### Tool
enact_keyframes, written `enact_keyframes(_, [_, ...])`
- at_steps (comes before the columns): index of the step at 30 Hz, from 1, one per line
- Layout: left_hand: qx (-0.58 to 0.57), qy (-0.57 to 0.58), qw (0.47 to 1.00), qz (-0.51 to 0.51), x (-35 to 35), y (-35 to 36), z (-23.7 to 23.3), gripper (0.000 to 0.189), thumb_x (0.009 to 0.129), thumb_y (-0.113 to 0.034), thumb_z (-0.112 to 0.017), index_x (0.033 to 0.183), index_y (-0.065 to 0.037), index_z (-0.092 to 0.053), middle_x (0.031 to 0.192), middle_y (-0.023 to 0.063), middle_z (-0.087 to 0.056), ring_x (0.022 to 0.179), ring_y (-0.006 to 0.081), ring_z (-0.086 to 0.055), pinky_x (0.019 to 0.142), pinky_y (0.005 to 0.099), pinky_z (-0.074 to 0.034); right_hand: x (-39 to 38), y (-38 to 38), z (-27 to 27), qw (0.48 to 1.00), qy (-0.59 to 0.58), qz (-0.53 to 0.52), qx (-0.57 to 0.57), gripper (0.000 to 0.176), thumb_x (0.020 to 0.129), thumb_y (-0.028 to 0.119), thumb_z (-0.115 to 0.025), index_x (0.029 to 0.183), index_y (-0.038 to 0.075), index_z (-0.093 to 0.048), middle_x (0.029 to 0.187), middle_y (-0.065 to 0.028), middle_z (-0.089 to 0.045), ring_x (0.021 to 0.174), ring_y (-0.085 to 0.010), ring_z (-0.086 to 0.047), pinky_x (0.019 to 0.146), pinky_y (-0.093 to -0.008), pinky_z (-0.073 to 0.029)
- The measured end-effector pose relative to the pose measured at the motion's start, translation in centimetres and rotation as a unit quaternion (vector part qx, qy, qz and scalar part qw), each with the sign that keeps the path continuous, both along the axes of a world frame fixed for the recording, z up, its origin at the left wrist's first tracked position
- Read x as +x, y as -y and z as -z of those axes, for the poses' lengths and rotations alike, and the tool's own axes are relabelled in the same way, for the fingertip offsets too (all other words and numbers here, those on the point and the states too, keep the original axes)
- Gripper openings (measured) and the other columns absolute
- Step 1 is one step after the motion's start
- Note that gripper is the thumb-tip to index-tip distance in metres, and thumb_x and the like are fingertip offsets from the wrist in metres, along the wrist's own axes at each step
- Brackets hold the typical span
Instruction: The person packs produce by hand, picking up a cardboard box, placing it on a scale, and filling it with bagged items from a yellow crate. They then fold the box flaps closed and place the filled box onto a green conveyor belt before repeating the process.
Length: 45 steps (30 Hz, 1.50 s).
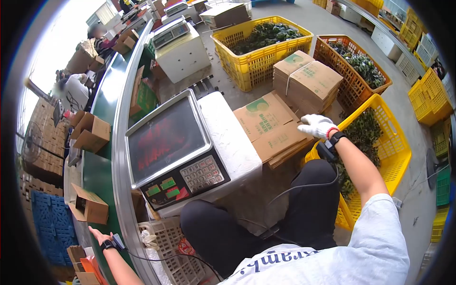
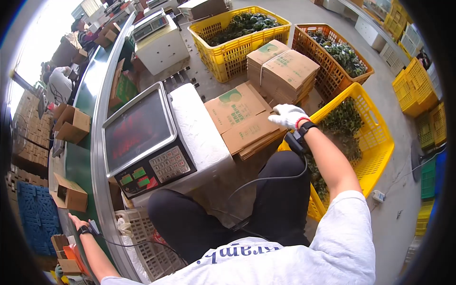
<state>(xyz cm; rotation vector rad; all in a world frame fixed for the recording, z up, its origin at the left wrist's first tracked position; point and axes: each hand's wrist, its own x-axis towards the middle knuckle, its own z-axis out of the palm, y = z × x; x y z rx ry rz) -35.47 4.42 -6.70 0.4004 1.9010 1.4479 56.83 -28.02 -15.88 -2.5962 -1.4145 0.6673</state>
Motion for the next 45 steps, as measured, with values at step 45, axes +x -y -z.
enact_keyframes(45, [0.211, -0.101, 0.768, 0.596, 72.1, 13.3, 7.6, 0.080, 0.083, -0.046, -0.083, 0.145, -0.010, -0.046, 0.129, 0.0153, -0.033, 0.124, 0.0309, -0.038, 0.109, 0.0403, -0.035, -3.4, 3.4, -10.6, 0.924, -0.251, 0.213, 0.194, 0.067, 0.092, 0.054, -0.065, 0.138, 0.007, -0.055, 0.126, -0.0142, -0.066, 0.099, -0.0243, -0.068, 0.076, -0.0363, -0.059])
